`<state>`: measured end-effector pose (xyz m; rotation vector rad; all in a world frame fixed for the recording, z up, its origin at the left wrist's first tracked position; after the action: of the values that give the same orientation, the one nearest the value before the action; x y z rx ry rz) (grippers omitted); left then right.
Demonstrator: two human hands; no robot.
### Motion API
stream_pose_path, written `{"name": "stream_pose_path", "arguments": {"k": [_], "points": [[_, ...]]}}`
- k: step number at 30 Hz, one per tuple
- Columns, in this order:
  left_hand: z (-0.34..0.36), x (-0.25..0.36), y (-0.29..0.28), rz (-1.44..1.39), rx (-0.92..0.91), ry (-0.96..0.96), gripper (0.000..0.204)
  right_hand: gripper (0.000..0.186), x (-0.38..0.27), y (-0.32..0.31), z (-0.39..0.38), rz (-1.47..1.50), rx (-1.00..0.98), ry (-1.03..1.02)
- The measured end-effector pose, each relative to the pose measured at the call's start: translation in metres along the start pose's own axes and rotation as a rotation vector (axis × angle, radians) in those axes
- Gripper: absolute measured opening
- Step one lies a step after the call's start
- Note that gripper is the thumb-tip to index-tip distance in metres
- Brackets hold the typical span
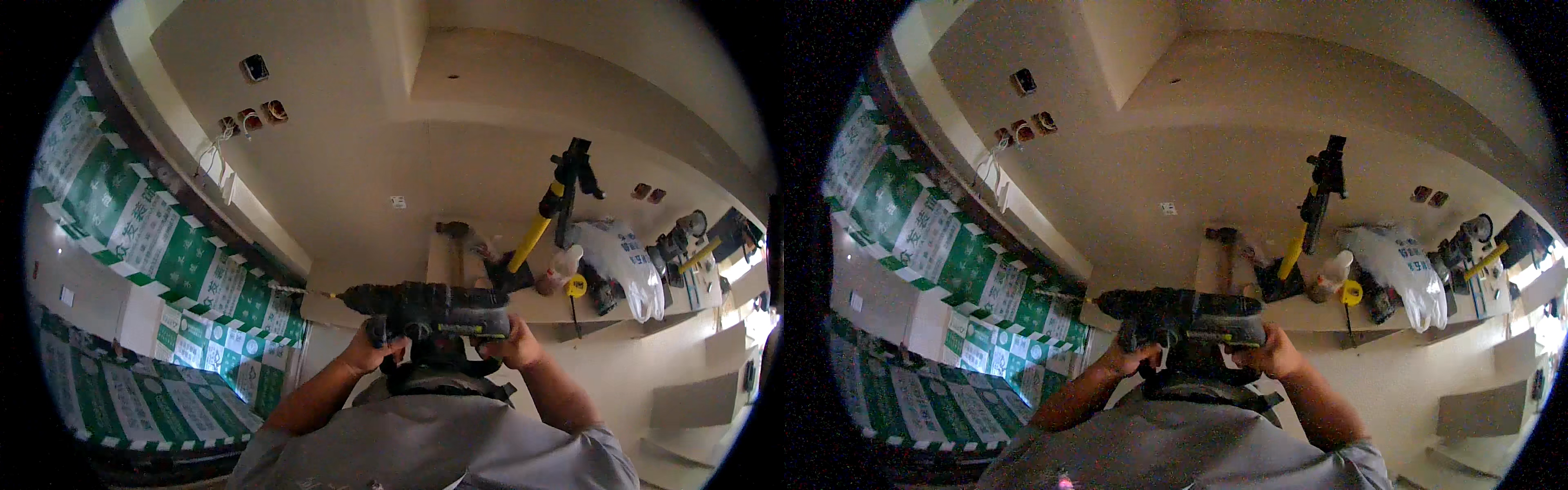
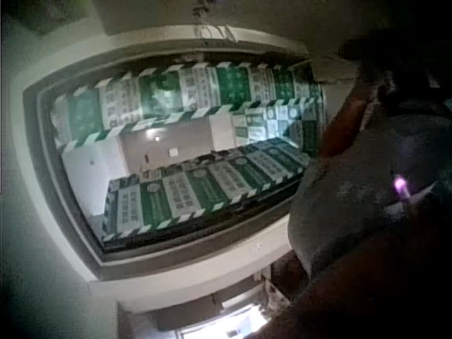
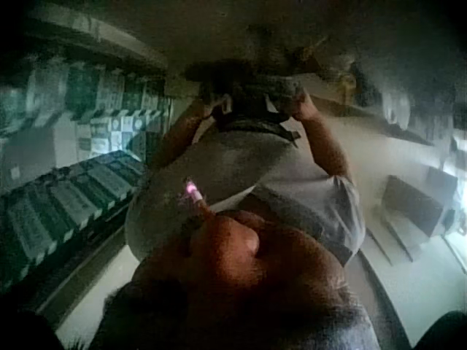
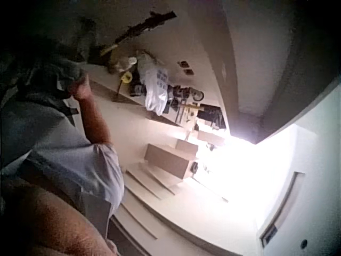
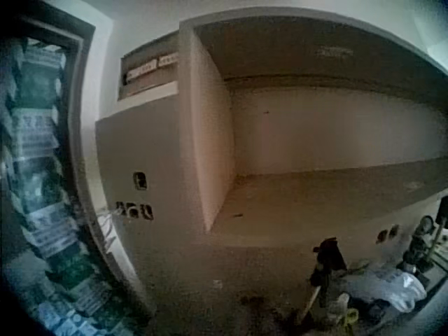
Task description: The person prepares a power drill by inserting a bit, retrieves a hammer and a small bag of fasteners, and uses the drill to create holes in the interior of a wall-mounted cabinet.
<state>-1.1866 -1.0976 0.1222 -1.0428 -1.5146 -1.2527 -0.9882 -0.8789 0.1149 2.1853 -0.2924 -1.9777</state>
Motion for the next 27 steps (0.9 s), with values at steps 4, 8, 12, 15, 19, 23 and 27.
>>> {"name": "stream_pose_path", "arguments": {"k": [4,8,12,15,19,23,27], "points": [[-0.031,-0.033,-0.064,0.204,0.423,-0.091,0.013,0.045,0.003,0.053,0.035,-0.126,0.168,0.045],[-0.037,-0.021,-0.097,0.522,0.345,-0.168,0.018,0.046,0.006,0.093,0.059,-0.063,0.262,0.021],[-0.038,-0.028,-0.123,0.731,0.188,-0.162,0.021,0.052,0.016,0.112,0.066,-0.275,0.29,-0.063],[-0.046,-0.034,-0.138,0.829,0.158,-0.115,0.023,0.064,0.013,0.128,0.07,-0.217,0.236,0.017],[-0.034,-0.044,-0.146,0.915,0.105,-0.056,0.026,0.078,0.012,0.14,0.057,-0.267,0.214,-0.051],[-0.027,-0.047,-0.152,1.014,0.068,0.004,0.029,0.085,0.004,0.142,0.056,-0.412,0.21,-0.047],[-0.034,-0.049,-0.171,1.192,-0.002,0.034,0.032,0.087,-0.017,0.148,0.092,-0.607,0.04,0.169]]}}
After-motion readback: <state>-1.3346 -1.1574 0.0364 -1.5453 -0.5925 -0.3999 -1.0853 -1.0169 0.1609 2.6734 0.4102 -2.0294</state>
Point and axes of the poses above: each hand's wrist, its own z-axis towards the middle knuckle, its own y-axis out of the palm, x = y × z, the point moved 5 cm from there along z, towards the middle knuckle, and after that the axes turned 12 degrees about -x, right-handed, at the moved point
